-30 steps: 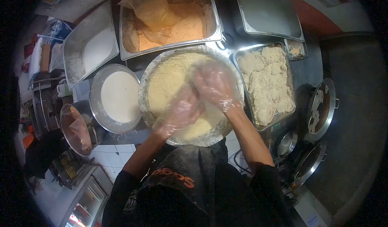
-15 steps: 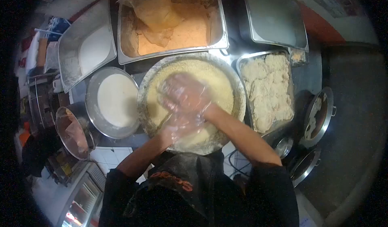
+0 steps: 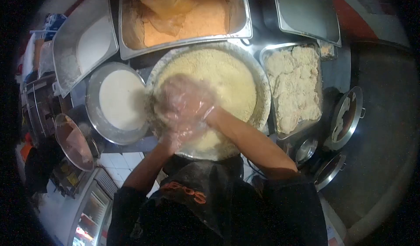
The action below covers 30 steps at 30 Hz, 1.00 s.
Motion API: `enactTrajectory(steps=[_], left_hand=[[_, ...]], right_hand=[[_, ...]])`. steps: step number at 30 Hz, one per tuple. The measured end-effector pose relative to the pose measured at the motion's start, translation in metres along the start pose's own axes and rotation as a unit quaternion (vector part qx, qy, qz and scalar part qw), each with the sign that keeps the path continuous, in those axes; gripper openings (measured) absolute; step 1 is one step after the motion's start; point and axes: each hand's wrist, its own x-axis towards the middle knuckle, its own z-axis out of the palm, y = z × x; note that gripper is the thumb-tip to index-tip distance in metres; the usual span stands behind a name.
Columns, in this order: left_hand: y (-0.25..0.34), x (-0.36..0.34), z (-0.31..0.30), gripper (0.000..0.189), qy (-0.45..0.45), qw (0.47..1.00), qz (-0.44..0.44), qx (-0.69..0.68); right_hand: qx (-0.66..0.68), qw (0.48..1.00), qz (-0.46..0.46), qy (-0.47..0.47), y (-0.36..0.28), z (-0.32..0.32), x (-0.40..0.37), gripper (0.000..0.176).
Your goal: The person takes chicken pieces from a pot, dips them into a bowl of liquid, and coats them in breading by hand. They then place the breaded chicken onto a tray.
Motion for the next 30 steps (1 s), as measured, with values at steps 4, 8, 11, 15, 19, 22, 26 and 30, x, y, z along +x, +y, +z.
enactTrajectory(steps=[4, 8, 11, 15, 19, 22, 26, 30], left_hand=[[-0.006, 0.002, -0.018, 0.056, 0.055, 0.987, -0.074, 0.129], [-0.001, -0.016, 0.006, 0.052, 0.043, 0.993, 0.007, 0.106], [-0.003, -0.015, 0.005, 0.049, 0.054, 0.985, 0.008, 0.165], [-0.012, 0.017, 0.028, 0.045, 0.090, 0.935, -0.003, 0.342], [-0.032, 0.056, -0.003, 0.047, 0.078, 0.965, -0.048, 0.247], [-0.037, 0.084, -0.019, 0.050, 0.018, 0.999, -0.038, 0.019], [-0.035, 0.077, -0.006, 0.044, -0.053, 0.658, -0.142, 0.737], [-0.032, 0.054, 0.006, 0.052, 0.028, 0.904, -0.025, 0.427]], right_hand=[[-0.064, 0.994, -0.092, 0.002, -0.012, -0.031, 0.013, 0.046], [-0.101, 0.993, -0.067, -0.004, -0.030, -0.015, 0.000, 0.051], [0.031, 0.972, 0.076, -0.220, -0.041, -0.032, 0.012, 0.047], [-0.042, 0.994, -0.093, 0.032, -0.009, -0.039, 0.009, 0.042], [-0.084, 0.994, -0.061, 0.027, 0.016, -0.065, 0.003, 0.046], [-0.110, 0.992, -0.058, -0.009, 0.035, -0.076, 0.010, 0.052], [0.195, 0.978, 0.022, 0.073, 0.020, -0.051, -0.014, 0.058], [-0.177, 0.982, -0.061, -0.013, 0.045, -0.020, -0.004, 0.061]])
